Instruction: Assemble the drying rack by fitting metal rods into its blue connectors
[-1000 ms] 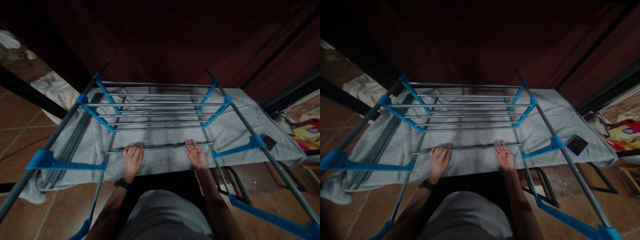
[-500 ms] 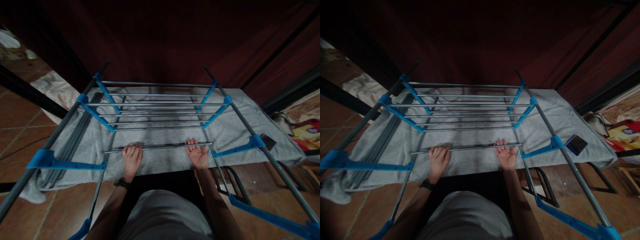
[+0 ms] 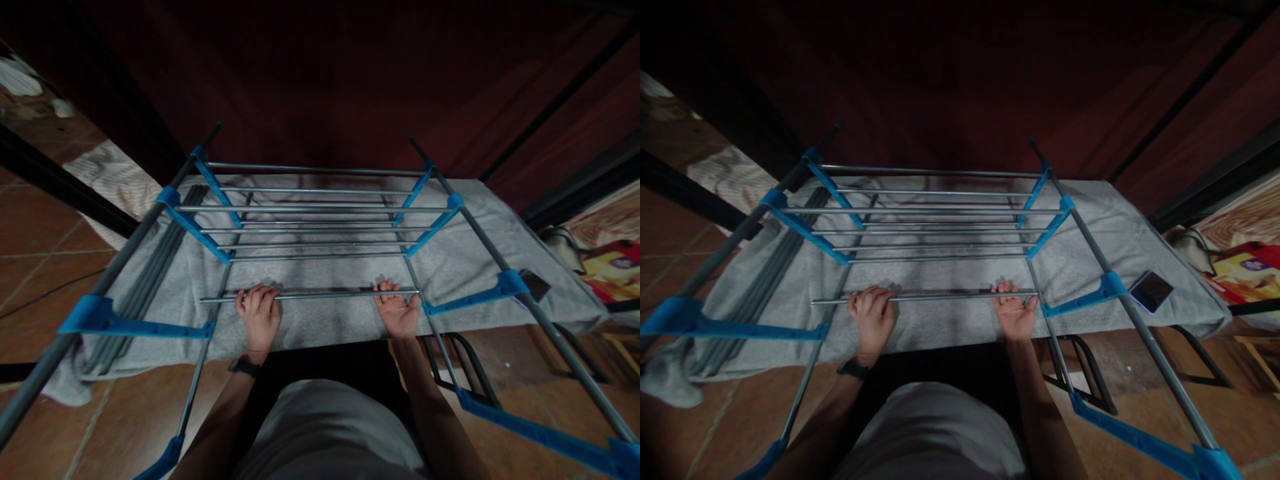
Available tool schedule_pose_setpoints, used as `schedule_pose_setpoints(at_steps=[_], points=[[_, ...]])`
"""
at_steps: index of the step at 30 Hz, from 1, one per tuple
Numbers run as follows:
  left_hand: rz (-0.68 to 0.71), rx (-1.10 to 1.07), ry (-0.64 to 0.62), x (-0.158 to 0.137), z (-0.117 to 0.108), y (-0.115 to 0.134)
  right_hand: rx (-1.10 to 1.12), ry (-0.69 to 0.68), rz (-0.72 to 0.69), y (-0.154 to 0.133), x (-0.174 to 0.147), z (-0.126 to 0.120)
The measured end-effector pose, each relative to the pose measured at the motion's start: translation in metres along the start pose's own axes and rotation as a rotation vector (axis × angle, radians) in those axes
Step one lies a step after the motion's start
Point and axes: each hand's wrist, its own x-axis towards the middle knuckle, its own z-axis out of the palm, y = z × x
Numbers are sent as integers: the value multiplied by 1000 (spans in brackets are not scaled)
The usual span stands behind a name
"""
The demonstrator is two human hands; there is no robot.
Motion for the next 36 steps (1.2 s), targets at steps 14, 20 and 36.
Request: schedule_pose_setpoints(at_steps=[14,20,36], points=[[82,-8,-63,-2,0,0,34,-39,13,-1,-1,0],[90,-39,-81,-1,0,1,-51,-50,64,0,2,0],[115,-38,-95,1,-3,4,-187,-66,84,4,4,-3]])
